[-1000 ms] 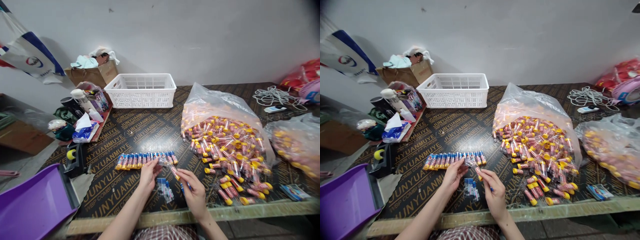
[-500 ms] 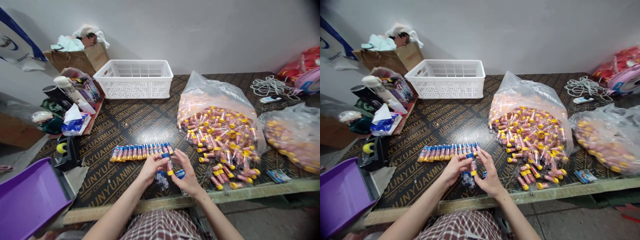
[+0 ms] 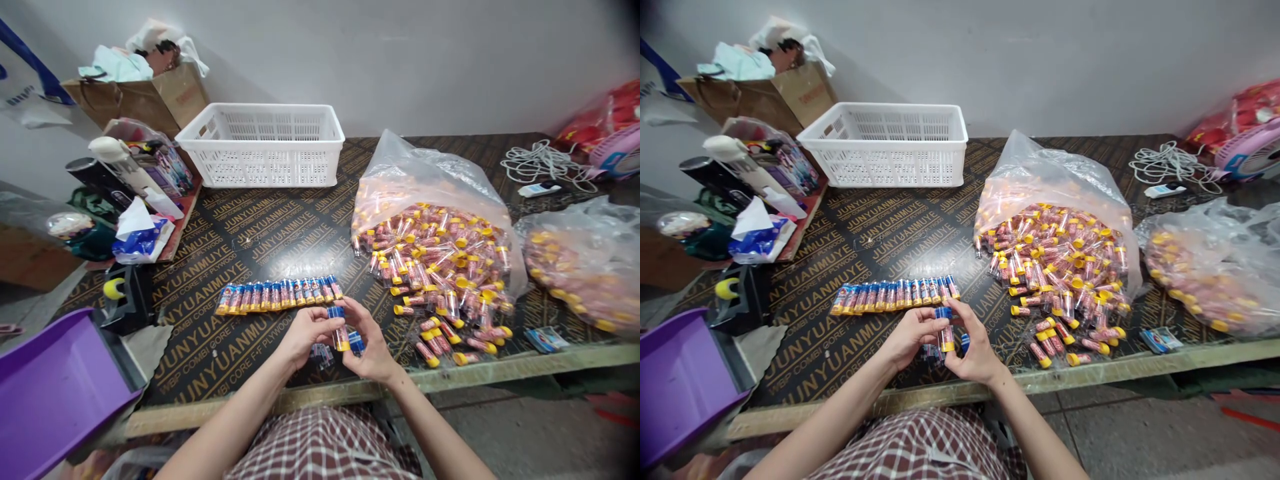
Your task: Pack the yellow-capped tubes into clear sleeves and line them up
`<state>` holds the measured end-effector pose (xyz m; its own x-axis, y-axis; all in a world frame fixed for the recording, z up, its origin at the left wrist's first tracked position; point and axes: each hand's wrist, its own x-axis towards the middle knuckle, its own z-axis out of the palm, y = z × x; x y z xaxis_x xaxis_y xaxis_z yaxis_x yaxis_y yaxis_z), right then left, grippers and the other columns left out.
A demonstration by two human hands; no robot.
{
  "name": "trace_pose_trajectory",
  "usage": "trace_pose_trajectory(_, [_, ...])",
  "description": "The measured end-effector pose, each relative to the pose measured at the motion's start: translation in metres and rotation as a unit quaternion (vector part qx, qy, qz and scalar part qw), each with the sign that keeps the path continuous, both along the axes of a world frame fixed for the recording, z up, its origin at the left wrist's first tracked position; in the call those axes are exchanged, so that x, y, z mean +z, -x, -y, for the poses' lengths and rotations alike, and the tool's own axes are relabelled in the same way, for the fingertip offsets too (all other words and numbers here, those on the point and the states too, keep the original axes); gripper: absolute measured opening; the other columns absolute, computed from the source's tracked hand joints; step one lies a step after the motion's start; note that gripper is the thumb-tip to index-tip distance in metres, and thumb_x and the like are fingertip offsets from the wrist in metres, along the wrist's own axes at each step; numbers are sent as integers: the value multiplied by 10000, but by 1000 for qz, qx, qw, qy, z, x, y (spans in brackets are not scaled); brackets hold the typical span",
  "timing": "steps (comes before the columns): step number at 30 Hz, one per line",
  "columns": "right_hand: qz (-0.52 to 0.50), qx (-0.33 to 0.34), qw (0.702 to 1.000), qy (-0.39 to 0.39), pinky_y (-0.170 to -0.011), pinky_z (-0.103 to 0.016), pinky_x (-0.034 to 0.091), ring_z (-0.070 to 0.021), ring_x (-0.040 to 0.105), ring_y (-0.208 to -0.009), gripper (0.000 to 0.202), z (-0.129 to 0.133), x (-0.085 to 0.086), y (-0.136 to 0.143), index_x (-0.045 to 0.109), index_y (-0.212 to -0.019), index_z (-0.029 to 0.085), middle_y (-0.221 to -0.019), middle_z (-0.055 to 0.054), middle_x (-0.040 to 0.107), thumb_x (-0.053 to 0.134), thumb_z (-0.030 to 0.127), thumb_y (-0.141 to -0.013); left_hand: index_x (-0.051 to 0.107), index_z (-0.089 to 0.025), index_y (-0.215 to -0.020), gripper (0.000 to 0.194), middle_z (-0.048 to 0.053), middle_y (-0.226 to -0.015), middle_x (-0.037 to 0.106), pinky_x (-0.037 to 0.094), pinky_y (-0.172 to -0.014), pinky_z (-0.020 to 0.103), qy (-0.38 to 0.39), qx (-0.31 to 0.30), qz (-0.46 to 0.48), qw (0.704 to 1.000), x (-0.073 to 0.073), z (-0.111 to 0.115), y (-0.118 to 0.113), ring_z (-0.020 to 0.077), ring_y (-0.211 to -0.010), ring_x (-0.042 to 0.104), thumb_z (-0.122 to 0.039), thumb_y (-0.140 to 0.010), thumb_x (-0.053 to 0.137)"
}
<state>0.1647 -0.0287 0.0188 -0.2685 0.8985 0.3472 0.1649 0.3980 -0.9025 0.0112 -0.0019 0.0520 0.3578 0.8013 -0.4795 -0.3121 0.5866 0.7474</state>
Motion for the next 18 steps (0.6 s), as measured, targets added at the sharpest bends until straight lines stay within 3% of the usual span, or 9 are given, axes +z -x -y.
trace_pose_trajectory(13, [-39,-12,999,29,-937,-378,483,-233,546,-1113,863,4,1,4,235,-1393,239,-1274,-109,470,529,81,-597,653,-100,-670,313,31,-615,626,443,-524,209,1,-10,-5,1000,2,5,0,104,-531,576,-316,-529,829])
trace_pose_trajectory(18, [-35,-5,999,22,-993,-417,439,-254,500,-1182,850,4,2,2,251,-1389,246,-1307,-111,455,531,77,-604,676,-90,-703,328,46,-630,643,457,-531,218,3,-8,-9,1000,4,7,-1,115,-538,589,-326,-530,826])
